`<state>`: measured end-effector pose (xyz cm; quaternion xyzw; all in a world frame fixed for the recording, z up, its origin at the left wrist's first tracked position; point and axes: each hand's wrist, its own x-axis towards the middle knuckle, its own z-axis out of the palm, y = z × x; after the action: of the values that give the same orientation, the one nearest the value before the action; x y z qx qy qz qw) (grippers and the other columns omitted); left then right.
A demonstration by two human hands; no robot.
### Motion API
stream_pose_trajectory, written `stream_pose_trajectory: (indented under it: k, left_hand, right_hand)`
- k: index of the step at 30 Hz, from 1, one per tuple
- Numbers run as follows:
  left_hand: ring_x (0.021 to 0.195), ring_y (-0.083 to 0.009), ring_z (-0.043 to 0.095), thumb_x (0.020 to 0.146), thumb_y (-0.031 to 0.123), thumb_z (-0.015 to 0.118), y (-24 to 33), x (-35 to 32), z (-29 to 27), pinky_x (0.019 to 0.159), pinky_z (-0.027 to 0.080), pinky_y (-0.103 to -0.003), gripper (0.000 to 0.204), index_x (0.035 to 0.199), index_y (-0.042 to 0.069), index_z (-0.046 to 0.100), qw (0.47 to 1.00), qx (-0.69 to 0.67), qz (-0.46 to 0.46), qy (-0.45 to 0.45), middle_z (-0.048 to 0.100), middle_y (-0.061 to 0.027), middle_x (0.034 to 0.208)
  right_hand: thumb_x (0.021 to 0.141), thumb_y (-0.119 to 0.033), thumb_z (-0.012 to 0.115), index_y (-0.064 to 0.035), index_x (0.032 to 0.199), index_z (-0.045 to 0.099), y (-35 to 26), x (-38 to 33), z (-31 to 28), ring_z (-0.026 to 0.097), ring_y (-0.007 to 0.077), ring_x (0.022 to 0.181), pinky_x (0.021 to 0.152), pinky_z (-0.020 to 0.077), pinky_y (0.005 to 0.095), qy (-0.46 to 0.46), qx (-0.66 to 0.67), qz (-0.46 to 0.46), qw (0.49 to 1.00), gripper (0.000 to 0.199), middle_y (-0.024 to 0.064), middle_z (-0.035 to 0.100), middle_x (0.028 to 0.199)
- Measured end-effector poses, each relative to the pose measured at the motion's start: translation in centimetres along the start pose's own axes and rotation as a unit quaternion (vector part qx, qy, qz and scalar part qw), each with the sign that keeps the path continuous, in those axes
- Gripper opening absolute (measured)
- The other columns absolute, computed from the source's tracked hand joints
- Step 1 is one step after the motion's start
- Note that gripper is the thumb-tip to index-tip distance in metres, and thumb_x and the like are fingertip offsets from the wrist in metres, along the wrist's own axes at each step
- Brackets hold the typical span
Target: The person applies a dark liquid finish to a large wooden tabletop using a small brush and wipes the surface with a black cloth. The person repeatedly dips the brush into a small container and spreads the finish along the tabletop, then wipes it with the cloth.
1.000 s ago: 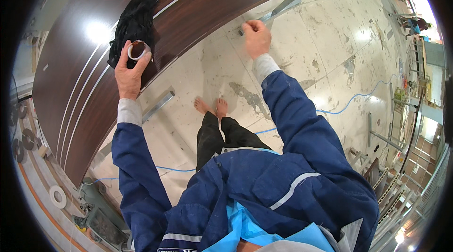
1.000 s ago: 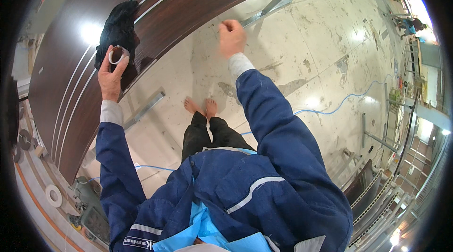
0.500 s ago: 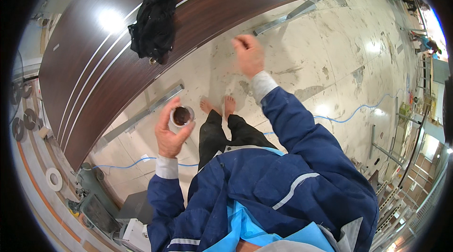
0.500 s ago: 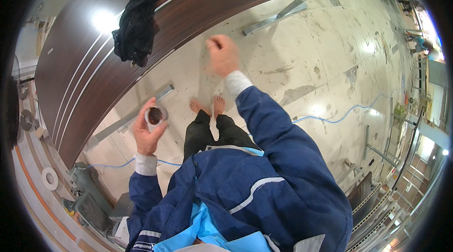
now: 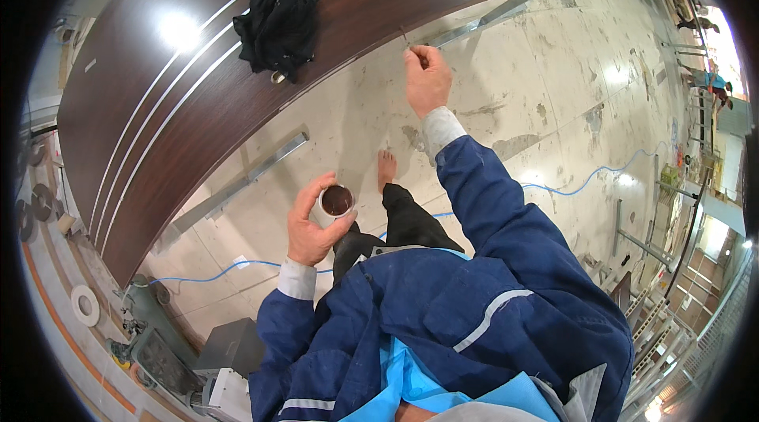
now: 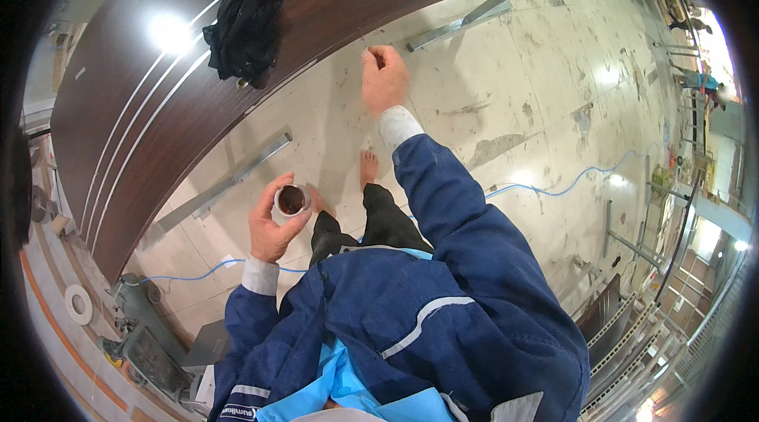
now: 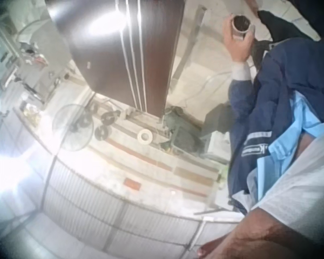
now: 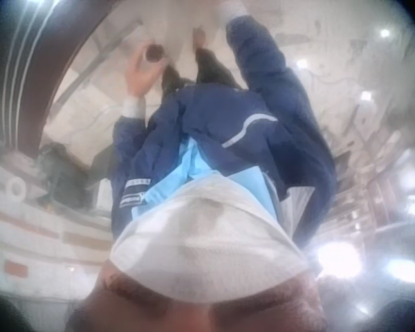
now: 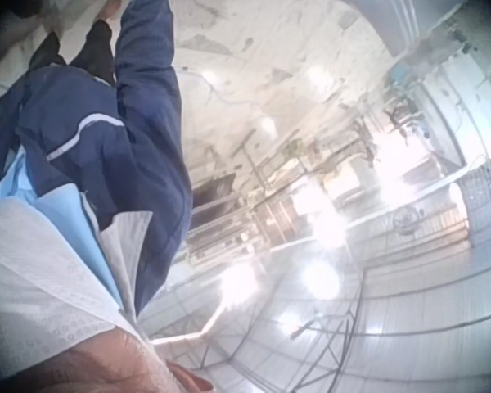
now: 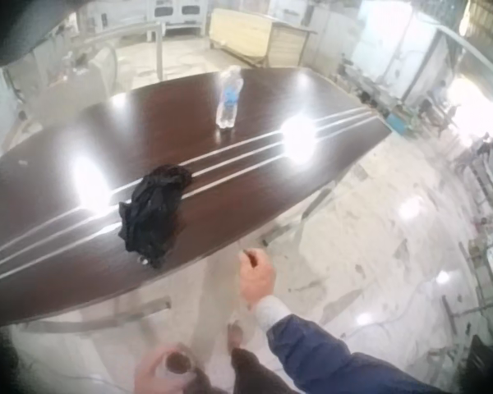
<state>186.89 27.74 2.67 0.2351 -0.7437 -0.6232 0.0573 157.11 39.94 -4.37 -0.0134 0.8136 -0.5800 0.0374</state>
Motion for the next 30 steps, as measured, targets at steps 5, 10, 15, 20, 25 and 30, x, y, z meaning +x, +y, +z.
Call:
stream_pose_trajectory:
  k: [5, 10, 15, 20, 25, 30]
  left_hand:
    - [0.126, -0.0188, 0.067, 0.082, 0.014, 0.087, -1.2, 0.6, -3.4, 0.112, 0.049, -0.037, 0.058, 0.136, 0.005, 0.068, 0.999, 0.016, -0.002, -0.039, 0.072, -0.0076, 0.133]
    - [0.116, -0.0294, 0.071, 0.079, 0.023, 0.089, -2.3, 1.2, -5.5, 0.104, 0.053, -0.039, 0.056, 0.13, 0.008, 0.072, 0.997, 0.074, 0.037, -0.005, 0.075, -0.0121, 0.123]
    - [0.115, -0.0327, 0.069, 0.079, 0.026, 0.088, -3.4, 1.3, -6.9, 0.101, 0.053, -0.042, 0.053, 0.128, 0.011, 0.072, 0.992, 0.103, 0.076, 0.004, 0.074, -0.0125, 0.121]
    - [0.123, -0.0304, 0.067, 0.078, 0.025, 0.088, -3.6, 1.3, -8.2, 0.109, 0.05, -0.042, 0.056, 0.129, 0.01, 0.071, 0.989, 0.115, 0.085, -0.026, 0.073, -0.0104, 0.128]
    - [0.123, -0.0316, 0.065, 0.077, 0.023, 0.089, -3.9, 0.9, -9.4, 0.109, 0.05, -0.043, 0.057, 0.129, 0.012, 0.07, 0.987, 0.126, 0.094, -0.026, 0.072, -0.0099, 0.129]
    - [0.12, -0.0317, 0.065, 0.077, 0.022, 0.088, -3.7, 0.5, -10.7, 0.107, 0.05, -0.043, 0.056, 0.129, 0.011, 0.07, 0.985, 0.122, 0.119, -0.002, 0.072, -0.0099, 0.126]
  right_hand:
    - [0.099, -0.023, 0.075, -0.0028, 0.113, 0.076, -2.1, -5.2, 1.5, 0.07, 0.0202, 0.086, 0.08, 0.0558, 0.0338, -0.242, -0.063, -0.071, 0.966, 0.024, 0.0097, 0.076, 0.097]
    - [0.1, -0.019, 0.076, -0.0012, 0.109, 0.075, -7.0, -9.3, -1.3, 0.063, 0.0127, 0.082, 0.075, 0.0526, 0.0297, -0.328, -0.072, -0.011, 0.942, 0.021, 0.0044, 0.072, 0.09]
    - [0.098, -0.012, 0.077, -0.003, 0.106, 0.076, -12.3, -12.8, -3.3, 0.06, 0.0137, 0.075, 0.07, 0.0509, 0.0307, -0.395, -0.142, -0.096, 0.902, 0.012, 0.0039, 0.067, 0.085]
    - [0.09, -0.01, 0.073, -0.0075, 0.099, 0.074, -14.4, -16.1, -1.4, 0.069, 0.0322, 0.091, 0.079, 0.0562, 0.0435, -0.407, -0.234, -0.271, 0.84, 0.01, 0.0103, 0.069, 0.094]
    - [0.088, -0.01, 0.072, -0.0109, 0.094, 0.072, -13.7, -19.1, 1.6, 0.067, 0.0316, 0.093, 0.078, 0.0555, 0.0462, -0.395, -0.299, -0.357, 0.792, 0.006, 0.0087, 0.064, 0.091]
    - [0.09, -0.012, 0.072, -0.0118, 0.092, 0.071, -13.4, -20.5, 0.8, 0.067, 0.0311, 0.091, 0.076, 0.0546, 0.0457, -0.353, -0.29, -0.31, 0.834, 0.003, 0.0086, 0.062, 0.091]
